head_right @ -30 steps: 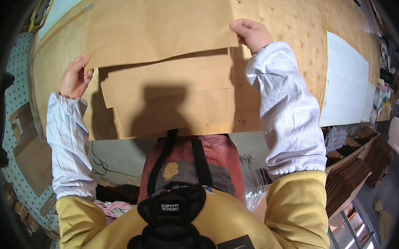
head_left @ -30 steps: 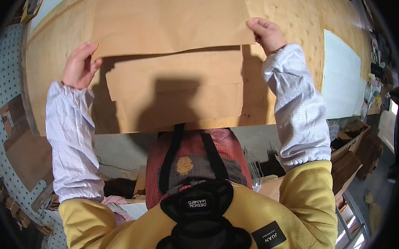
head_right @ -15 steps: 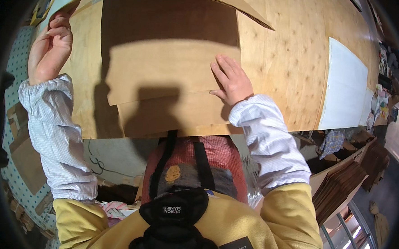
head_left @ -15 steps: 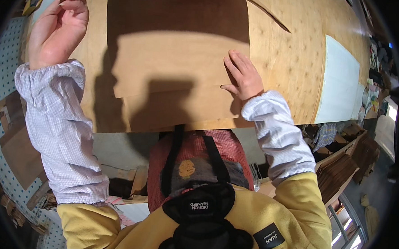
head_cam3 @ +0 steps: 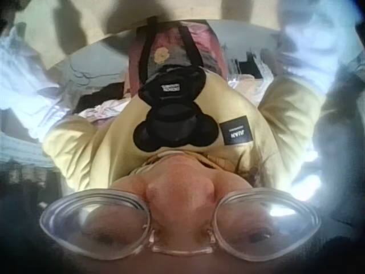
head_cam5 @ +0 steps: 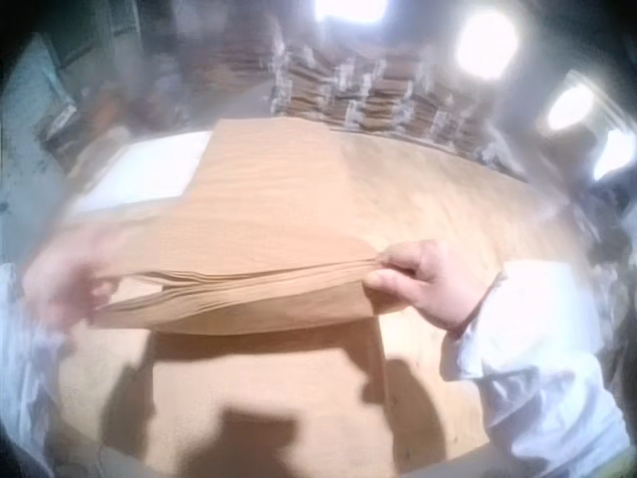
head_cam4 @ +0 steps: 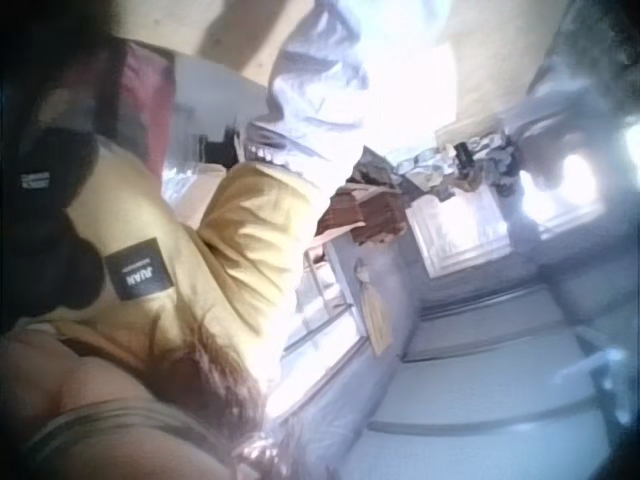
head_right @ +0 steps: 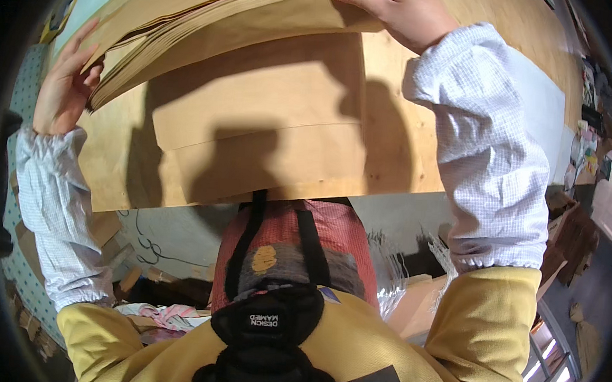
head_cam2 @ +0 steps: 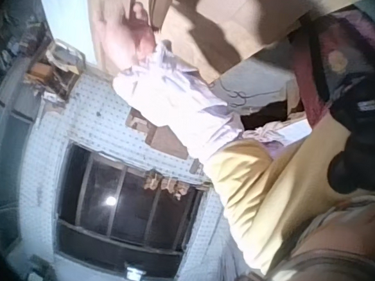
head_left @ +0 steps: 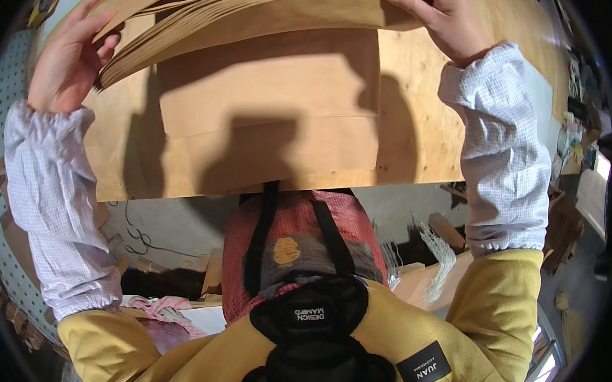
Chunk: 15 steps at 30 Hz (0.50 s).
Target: The person walks to a workbench, stacks several large brown cardboard sheets, puts on gloves, and uses scissors to cut the stacked sheets into smaller pieces. The cut pieces remain on the table.
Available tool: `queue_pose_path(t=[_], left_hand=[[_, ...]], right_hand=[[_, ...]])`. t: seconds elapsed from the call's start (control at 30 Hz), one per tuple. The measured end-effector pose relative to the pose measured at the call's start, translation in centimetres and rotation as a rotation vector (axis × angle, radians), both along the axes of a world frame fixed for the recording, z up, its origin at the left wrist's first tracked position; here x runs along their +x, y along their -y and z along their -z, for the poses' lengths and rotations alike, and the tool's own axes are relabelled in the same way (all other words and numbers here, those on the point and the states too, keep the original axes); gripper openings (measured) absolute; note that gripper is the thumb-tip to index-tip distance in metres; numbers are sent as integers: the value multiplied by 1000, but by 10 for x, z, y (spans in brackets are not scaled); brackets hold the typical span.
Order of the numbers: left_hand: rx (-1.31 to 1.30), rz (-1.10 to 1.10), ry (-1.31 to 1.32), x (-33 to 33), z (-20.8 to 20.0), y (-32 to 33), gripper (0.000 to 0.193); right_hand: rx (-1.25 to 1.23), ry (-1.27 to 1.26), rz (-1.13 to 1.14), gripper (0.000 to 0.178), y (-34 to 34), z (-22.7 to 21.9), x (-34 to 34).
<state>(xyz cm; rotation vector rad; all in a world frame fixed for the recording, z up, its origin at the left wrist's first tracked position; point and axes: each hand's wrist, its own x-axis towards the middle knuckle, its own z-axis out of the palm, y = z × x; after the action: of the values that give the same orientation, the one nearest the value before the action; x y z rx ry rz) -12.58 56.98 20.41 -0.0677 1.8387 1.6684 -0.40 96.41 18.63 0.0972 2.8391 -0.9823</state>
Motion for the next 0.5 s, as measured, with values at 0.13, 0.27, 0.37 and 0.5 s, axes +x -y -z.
queue_pose_path(t=[0.13,0.27,0.37,0.5], left_hand=[[-151,160,-56,-10,-4,7,21],[-92,171,-41,-17,1,18,20],[24,177,1,-14,9,19,21],[62,16,32,7,30,20,21]], right_hand=[[68,-105,-89,28,6,5,-8],[-36,-91,-131,28,-2,15,-15],[-38,-54,-122,28,-7,14,-7],[63,-180,-235,20,9,23,42]])
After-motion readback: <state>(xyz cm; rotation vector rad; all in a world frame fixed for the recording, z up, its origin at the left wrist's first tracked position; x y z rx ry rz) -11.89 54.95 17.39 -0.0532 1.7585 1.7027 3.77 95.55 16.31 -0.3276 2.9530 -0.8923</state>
